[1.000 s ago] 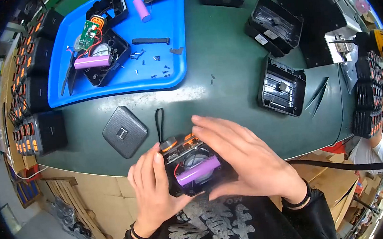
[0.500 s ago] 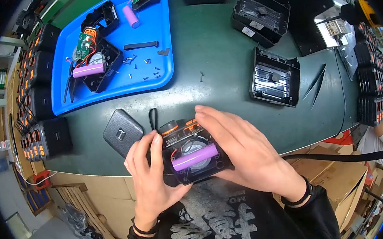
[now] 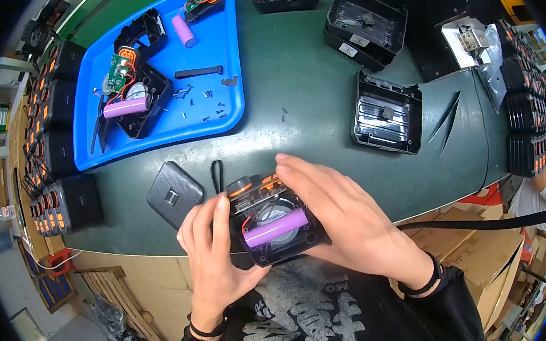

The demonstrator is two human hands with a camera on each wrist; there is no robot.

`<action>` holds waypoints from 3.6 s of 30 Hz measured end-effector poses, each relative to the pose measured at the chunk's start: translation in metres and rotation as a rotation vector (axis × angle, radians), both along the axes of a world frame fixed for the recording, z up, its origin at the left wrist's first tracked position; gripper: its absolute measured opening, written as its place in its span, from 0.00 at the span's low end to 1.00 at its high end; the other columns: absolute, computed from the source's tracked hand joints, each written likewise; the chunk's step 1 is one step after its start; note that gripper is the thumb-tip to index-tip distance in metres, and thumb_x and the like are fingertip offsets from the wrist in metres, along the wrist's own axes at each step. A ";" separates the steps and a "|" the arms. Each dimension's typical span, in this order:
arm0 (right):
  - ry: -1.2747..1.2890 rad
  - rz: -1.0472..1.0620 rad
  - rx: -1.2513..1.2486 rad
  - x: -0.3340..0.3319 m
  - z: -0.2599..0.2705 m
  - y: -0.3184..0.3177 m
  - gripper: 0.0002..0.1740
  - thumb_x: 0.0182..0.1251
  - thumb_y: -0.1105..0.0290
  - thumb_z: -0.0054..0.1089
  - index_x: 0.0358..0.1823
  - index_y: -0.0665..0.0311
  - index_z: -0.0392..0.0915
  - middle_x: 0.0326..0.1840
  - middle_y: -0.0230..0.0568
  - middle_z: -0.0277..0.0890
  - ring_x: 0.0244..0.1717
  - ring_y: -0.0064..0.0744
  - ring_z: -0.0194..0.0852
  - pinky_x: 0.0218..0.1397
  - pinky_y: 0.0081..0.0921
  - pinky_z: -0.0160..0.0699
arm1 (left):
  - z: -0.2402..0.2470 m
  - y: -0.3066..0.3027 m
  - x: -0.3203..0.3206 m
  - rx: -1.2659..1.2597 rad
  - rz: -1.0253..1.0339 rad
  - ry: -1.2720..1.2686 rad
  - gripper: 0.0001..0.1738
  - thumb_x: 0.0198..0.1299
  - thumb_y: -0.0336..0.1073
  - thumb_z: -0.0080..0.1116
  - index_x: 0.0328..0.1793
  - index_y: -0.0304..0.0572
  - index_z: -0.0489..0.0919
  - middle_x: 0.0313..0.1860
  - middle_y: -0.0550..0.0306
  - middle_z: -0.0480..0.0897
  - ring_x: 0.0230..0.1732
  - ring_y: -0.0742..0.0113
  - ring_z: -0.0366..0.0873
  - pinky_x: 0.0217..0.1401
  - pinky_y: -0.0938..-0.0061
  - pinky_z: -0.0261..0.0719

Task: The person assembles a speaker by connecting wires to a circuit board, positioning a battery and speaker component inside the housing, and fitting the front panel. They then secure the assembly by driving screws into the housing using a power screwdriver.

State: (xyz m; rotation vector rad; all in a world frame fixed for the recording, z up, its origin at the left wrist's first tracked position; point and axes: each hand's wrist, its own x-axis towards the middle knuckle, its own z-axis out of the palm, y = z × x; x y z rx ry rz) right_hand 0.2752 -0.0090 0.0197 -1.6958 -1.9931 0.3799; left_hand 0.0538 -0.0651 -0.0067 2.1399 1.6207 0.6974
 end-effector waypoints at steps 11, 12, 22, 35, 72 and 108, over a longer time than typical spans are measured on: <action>-0.022 0.069 0.028 -0.001 0.011 -0.005 0.26 0.61 0.61 0.67 0.58 0.63 0.76 0.34 0.39 0.78 0.34 0.44 0.78 0.40 0.39 0.77 | -0.012 -0.004 -0.002 0.078 -0.013 0.033 0.60 0.36 0.51 0.79 0.78 0.40 0.62 0.71 0.47 0.69 0.67 0.45 0.65 0.65 0.52 0.57; -0.029 0.070 0.030 -0.002 0.011 -0.004 0.26 0.61 0.61 0.67 0.58 0.63 0.76 0.34 0.39 0.78 0.34 0.44 0.78 0.40 0.39 0.77 | -0.011 -0.004 -0.002 0.081 -0.010 0.025 0.60 0.36 0.51 0.79 0.78 0.40 0.62 0.71 0.47 0.69 0.67 0.45 0.65 0.65 0.52 0.57; -0.138 0.101 0.023 -0.013 0.017 0.007 0.26 0.61 0.61 0.66 0.59 0.63 0.76 0.33 0.39 0.78 0.33 0.44 0.78 0.40 0.39 0.77 | -0.017 -0.015 -0.003 0.242 0.055 -0.068 0.55 0.39 0.64 0.77 0.71 0.42 0.72 0.66 0.46 0.74 0.59 0.50 0.72 0.59 0.60 0.62; -0.244 0.192 0.005 -0.013 0.019 0.001 0.26 0.62 0.61 0.66 0.59 0.64 0.76 0.33 0.40 0.78 0.33 0.44 0.78 0.40 0.39 0.77 | -0.017 -0.013 0.004 0.472 -0.031 0.006 0.24 0.54 0.61 0.66 0.48 0.54 0.88 0.50 0.64 0.81 0.47 0.64 0.71 0.49 0.67 0.62; -0.248 0.014 -0.042 -0.016 0.022 0.004 0.26 0.64 0.60 0.66 0.60 0.64 0.75 0.31 0.40 0.78 0.31 0.44 0.78 0.39 0.39 0.77 | -0.016 0.011 -0.008 0.326 -0.064 -0.131 0.25 0.47 0.57 0.74 0.42 0.47 0.84 0.51 0.57 0.80 0.49 0.53 0.72 0.52 0.62 0.69; -0.255 -0.050 -0.110 -0.025 0.016 0.000 0.26 0.65 0.60 0.65 0.61 0.64 0.74 0.30 0.40 0.78 0.30 0.44 0.78 0.38 0.39 0.77 | -0.020 0.011 -0.005 0.363 -0.179 -0.136 0.18 0.57 0.50 0.70 0.51 0.55 0.82 0.50 0.71 0.85 0.47 0.62 0.74 0.42 0.69 0.68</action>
